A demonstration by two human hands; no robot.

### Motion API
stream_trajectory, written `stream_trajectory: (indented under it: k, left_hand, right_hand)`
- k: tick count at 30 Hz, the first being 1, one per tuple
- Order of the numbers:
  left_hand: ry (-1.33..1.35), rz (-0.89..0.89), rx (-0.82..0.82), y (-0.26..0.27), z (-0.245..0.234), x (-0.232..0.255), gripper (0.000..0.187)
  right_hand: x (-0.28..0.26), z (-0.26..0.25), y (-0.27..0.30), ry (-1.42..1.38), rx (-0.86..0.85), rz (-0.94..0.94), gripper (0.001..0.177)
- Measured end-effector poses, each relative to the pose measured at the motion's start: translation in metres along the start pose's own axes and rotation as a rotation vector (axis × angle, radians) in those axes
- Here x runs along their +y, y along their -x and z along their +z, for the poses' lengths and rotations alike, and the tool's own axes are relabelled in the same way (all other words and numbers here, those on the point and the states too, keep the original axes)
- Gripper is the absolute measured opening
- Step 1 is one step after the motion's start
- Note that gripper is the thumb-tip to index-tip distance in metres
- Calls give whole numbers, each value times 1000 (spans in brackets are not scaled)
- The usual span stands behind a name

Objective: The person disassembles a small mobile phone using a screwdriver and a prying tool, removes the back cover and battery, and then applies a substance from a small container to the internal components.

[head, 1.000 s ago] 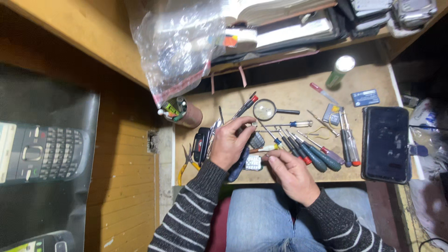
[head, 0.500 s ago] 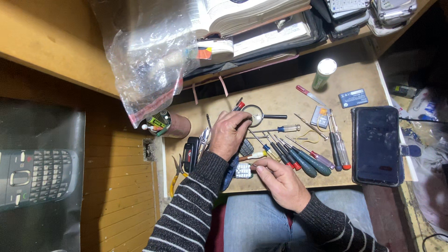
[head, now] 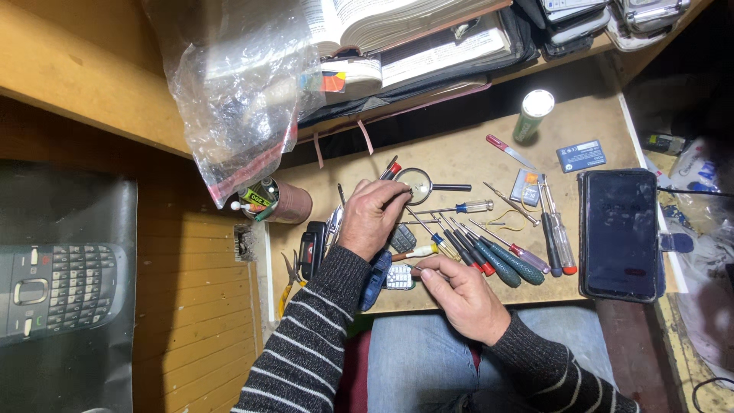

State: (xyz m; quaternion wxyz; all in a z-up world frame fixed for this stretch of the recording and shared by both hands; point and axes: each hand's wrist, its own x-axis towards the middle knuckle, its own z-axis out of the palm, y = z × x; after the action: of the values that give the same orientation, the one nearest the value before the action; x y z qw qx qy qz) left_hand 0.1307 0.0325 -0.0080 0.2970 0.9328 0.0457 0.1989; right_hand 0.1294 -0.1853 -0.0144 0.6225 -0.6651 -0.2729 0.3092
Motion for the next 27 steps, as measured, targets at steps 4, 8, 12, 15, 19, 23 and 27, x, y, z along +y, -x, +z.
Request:
stream_trajectory:
  k: [4,8,12,15,19,23,27]
  left_hand:
    - [69,-93,15,-1,-5,7,12]
    - [533,-479,16,-4,-7,11,16]
    - [964,-625,135,5,12,5,18]
    - [1133,-724,152,9,9,14,15]
    - [1179,-742,188,13,18,16,15]
    - [1160,-742,191,17,20,15,17]
    - [1127,-735,178,18,21,14,19]
  right_hand:
    - [4,1,1,10,4,-8,27]
    - [2,0,3,-60,32,63,25]
    - [-17,-7,-11,-189,319,110,22]
    - [-62,-13,-42,-59,410,21,28]
    - [-41,-8,-69,-72,424,0,20]
    - [-32,-3,-77,-16,460,-18,13]
    - [-28,-2,-78,158,501,-88,6]
